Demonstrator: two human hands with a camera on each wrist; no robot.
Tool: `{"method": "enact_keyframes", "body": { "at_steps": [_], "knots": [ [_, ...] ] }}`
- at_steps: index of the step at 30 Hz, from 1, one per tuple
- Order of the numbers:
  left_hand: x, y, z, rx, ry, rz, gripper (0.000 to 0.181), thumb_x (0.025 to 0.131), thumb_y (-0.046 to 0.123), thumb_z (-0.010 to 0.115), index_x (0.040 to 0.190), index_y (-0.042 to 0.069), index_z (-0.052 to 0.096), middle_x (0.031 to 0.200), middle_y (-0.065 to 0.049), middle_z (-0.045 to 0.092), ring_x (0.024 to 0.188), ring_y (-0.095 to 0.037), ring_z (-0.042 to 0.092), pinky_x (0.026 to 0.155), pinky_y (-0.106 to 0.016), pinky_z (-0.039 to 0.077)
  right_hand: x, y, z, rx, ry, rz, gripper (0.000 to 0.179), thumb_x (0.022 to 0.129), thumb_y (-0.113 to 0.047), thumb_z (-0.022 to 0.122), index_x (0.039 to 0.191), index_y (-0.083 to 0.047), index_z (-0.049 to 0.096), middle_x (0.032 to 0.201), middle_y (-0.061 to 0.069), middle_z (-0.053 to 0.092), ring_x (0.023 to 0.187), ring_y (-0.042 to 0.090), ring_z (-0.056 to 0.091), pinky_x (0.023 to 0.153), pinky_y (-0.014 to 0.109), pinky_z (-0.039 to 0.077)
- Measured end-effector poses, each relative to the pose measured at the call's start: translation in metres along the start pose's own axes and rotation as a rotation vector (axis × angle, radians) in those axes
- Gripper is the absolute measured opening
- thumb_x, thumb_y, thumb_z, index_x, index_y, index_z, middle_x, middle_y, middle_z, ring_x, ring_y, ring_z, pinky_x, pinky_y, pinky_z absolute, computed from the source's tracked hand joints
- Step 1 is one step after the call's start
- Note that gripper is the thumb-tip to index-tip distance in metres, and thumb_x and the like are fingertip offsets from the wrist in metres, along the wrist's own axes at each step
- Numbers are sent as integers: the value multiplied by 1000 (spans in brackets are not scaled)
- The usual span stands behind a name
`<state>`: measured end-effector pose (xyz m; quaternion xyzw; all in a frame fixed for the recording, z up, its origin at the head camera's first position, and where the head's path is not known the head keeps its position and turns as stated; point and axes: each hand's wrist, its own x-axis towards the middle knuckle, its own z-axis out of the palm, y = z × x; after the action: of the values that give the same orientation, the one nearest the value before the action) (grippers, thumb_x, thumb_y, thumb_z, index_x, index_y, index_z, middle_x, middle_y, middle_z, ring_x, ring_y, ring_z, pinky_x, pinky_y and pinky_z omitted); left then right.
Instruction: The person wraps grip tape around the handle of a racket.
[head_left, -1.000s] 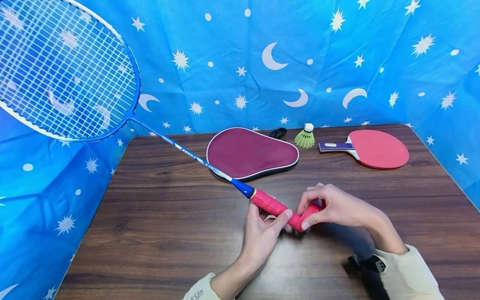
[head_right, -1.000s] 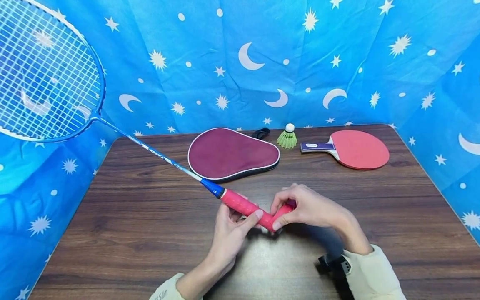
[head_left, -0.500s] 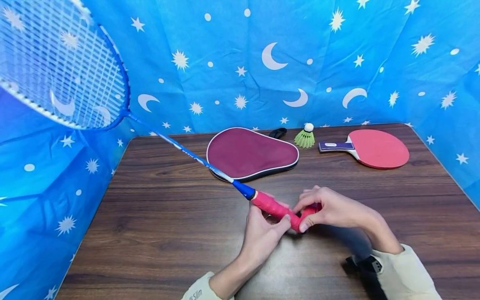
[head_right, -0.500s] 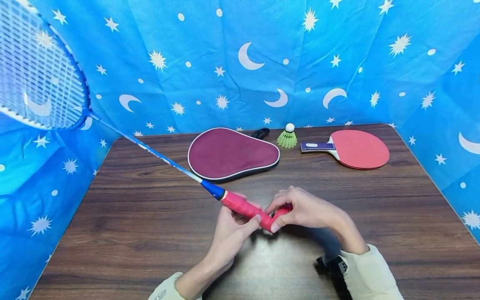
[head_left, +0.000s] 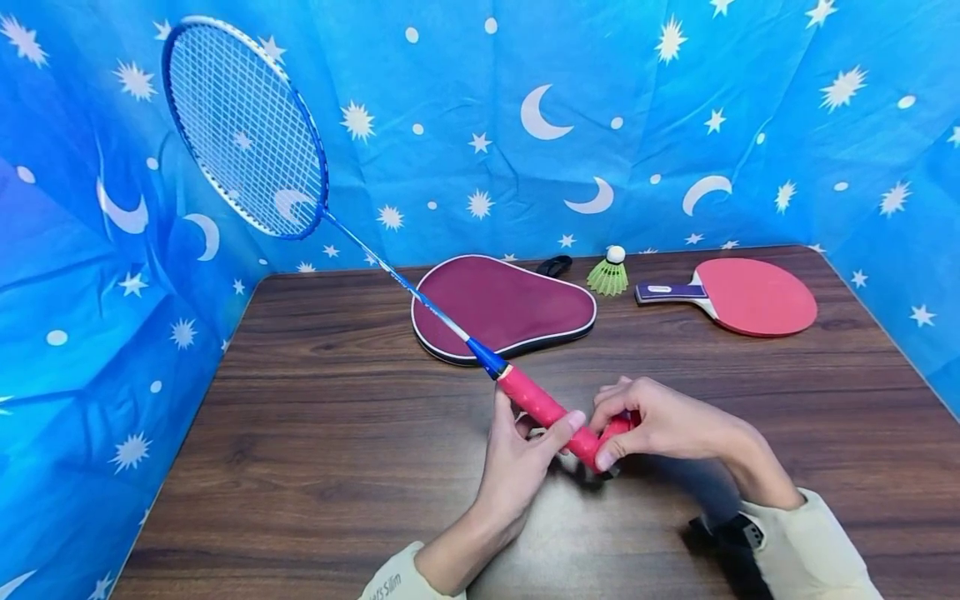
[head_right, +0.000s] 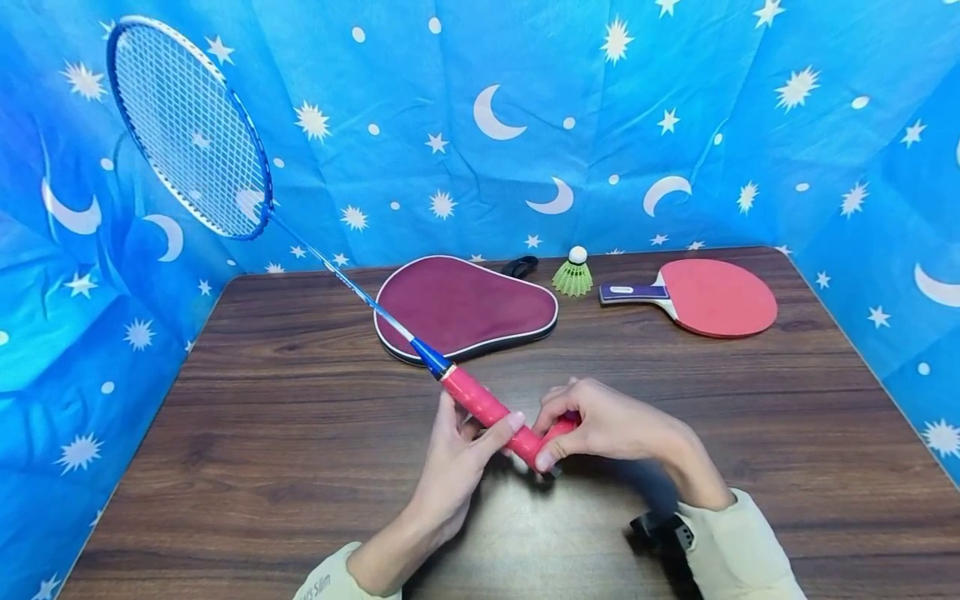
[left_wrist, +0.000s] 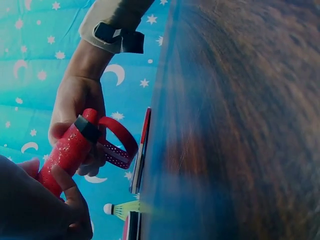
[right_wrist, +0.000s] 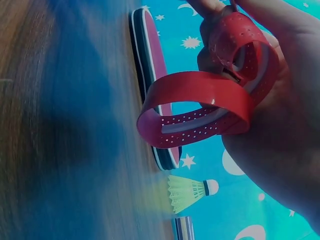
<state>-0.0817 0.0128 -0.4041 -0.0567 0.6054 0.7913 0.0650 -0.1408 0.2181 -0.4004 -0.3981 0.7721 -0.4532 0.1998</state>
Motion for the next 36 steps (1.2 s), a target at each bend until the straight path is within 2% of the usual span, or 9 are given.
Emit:
{"method": "enact_keyframes", "body": {
  "at_steps": [6, 10, 13, 17, 21, 24, 27, 31, 36],
  "knots": [
    [-1, 3, -1, 56, -12, 124, 56, 76, 2, 83, 124, 11, 54, 102, -12, 61, 83, -22, 64, 70, -27, 55, -1, 1, 2, -9, 34, 9, 15, 78, -31, 82, 88, -29, 71, 79, -10, 59, 75, 15, 45, 65, 32, 37],
    [-3, 5, -2, 127, -36, 203, 58, 76, 3, 83, 127, 16, 58, 94, -10, 64, 81, -20, 65, 71, -28, 56, -1, 2, 2, -18, 47, 78, 20, 75, -36, 84, 89, -31, 72, 76, -10, 59, 73, 16, 44, 58, 31, 39],
    [-5, 6, -2, 156, -44, 235, 58, 78, 1, 81, 129, 14, 57, 96, -10, 67, 84, -20, 67, 72, -29, 56, -2, 2, 2, -35, 56, 131, 24, 72, -40, 86, 89, -32, 71, 72, -11, 58, 72, 16, 46, 58, 31, 41],
    [-6, 6, -1, 132, -49, 225, 57, 81, -5, 74, 131, 6, 50, 99, -13, 69, 90, -23, 68, 77, -28, 55, -2, 0, 1, -47, 64, 187, 27, 70, -40, 87, 90, -32, 71, 68, -10, 55, 74, 15, 48, 60, 31, 43],
    [-7, 7, -1, 100, -45, 173, 55, 83, -8, 67, 131, 5, 42, 99, -15, 68, 85, -20, 65, 72, -23, 53, 0, -4, -1, -35, 55, 210, 28, 70, -38, 88, 89, -31, 70, 68, -8, 56, 77, 17, 49, 60, 30, 44],
    [-6, 7, 0, 103, -42, 171, 55, 81, -9, 63, 128, 7, 40, 96, -16, 66, 80, -19, 63, 66, -22, 50, 3, -6, 1, -26, 42, 194, 28, 70, -39, 88, 89, -31, 69, 69, -8, 57, 77, 17, 48, 58, 31, 44],
    [-5, 6, -1, 110, -47, 197, 53, 81, -6, 66, 124, 8, 39, 94, -13, 65, 80, -18, 62, 66, -22, 50, 5, -5, 3, -18, 24, 165, 28, 70, -41, 87, 90, -31, 70, 69, -9, 56, 75, 17, 48, 58, 30, 43],
    [-5, 3, -1, 81, -72, 206, 48, 84, 0, 72, 118, 5, 38, 94, -13, 62, 83, -18, 61, 69, -23, 51, 5, -4, 6, 21, -22, 137, 25, 73, -40, 86, 92, -32, 73, 73, -8, 57, 76, 18, 47, 60, 31, 42],
    [-6, 0, -1, 36, -87, 210, 42, 86, -2, 69, 114, 2, 38, 95, -17, 62, 84, -19, 62, 72, -23, 50, 2, 0, 5, 65, -57, 116, 21, 77, -36, 83, 96, -30, 75, 82, -6, 63, 80, 19, 48, 64, 34, 43]
  ]
}}
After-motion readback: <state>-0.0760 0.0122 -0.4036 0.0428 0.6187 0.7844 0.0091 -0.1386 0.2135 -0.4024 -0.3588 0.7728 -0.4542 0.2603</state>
